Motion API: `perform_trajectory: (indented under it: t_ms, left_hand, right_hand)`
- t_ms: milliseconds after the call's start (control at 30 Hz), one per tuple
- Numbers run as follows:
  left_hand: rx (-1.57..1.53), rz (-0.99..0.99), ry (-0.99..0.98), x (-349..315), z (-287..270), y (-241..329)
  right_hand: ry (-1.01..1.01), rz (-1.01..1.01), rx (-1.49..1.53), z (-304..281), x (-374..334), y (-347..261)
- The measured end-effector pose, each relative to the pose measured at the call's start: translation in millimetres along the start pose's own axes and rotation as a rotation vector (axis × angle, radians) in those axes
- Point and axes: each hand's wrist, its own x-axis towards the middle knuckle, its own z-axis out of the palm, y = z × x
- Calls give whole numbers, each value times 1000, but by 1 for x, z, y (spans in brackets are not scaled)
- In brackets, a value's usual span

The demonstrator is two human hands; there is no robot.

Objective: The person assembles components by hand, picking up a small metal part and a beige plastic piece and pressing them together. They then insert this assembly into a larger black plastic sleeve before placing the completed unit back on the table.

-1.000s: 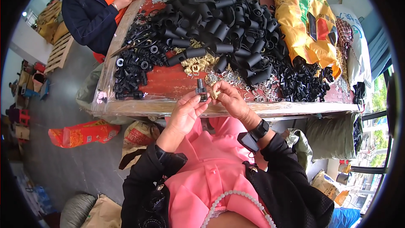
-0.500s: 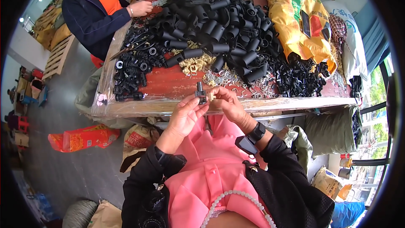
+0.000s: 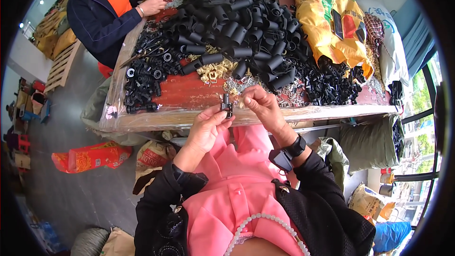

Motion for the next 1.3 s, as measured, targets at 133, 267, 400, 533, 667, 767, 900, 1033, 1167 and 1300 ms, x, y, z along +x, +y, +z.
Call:
perform_trajectory:
  t_ms: [133, 267, 400, 533, 667, 767, 900, 1033, 1167, 1300]
  left_hand:
    - [-32, 10, -2, 1, 6, -4]
    - [-15, 1, -3, 1, 6, -3]
    - [-26, -3, -7, 3, 1, -3]
    - [-56, -20, -13, 5, 2, -6]
    - [-44, -25, -26, 12, 4, -9]
    - [9, -64, -49, 15, 10, -7]
    - [95, -86, -11, 20, 4, -4]
    - [113, -44, 35, 23, -3, 6]
    - [89, -28, 52, 27, -2, 3]
    - [85, -40, 69, 29, 2, -5]
  right_hand:
    - [-87, -163, -182, 2, 1, -8]
    - [-108, -178, -198, 8, 6, -7]
    - [-139, -162, -214, 10, 12, -10]
    - [-136, -127, -233, 9, 9, -3]
    - [25, -183, -318, 14, 3, -11]
    - [97, -50, -105, 17, -4, -4]
    - [94, 80, -145, -21, -9, 5]
    - [285, 53, -899, -103, -16, 22]
    - [355, 115, -1460, -160, -24, 52]
    - [336, 69, -1581, -177, -22, 77]
